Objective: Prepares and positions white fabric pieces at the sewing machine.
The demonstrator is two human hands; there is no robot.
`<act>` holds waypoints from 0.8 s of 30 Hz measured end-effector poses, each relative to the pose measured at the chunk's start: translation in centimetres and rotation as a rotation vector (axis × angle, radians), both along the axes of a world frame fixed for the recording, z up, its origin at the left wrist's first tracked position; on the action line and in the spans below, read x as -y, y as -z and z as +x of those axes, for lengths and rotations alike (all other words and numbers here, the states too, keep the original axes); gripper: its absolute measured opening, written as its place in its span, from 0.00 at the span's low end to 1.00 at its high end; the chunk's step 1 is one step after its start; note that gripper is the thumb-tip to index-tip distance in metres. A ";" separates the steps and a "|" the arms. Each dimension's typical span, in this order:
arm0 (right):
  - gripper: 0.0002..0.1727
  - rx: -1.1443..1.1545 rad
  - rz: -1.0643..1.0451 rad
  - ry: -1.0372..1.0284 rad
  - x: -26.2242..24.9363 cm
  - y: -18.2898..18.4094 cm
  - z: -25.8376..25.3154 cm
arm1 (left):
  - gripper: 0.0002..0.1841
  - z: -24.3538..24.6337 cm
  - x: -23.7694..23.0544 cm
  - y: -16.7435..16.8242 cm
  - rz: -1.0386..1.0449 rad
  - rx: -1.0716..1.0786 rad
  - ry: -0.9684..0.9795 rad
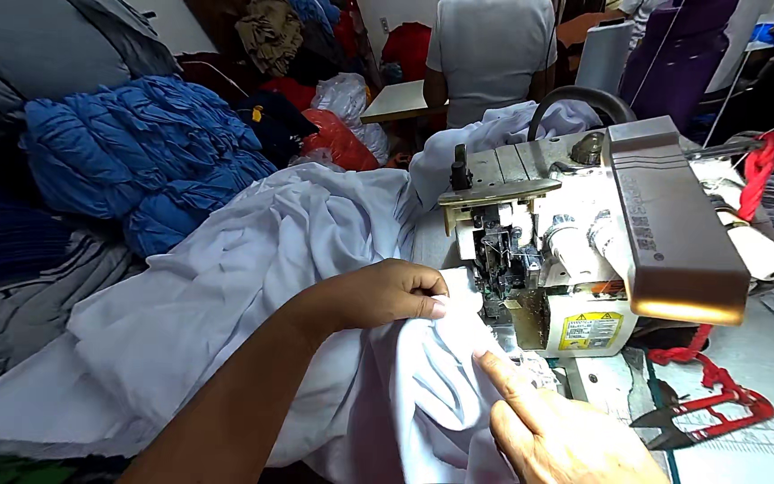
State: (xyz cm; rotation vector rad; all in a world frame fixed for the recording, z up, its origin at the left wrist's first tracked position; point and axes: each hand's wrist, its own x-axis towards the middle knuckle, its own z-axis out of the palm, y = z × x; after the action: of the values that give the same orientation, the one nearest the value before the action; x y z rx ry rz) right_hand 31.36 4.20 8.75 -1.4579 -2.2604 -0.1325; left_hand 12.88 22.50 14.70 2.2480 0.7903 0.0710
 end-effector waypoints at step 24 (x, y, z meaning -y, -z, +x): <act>0.13 0.004 0.073 0.120 -0.9 -0.1 -0.4 | 0.10 5.5 2.6 -1.3 0.327 -0.386 -0.283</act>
State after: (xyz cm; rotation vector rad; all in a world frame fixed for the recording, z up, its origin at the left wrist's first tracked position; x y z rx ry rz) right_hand 31.00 5.07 8.87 -1.5553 -2.1482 -0.2529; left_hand 18.37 19.92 16.00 2.4745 1.3873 -0.1116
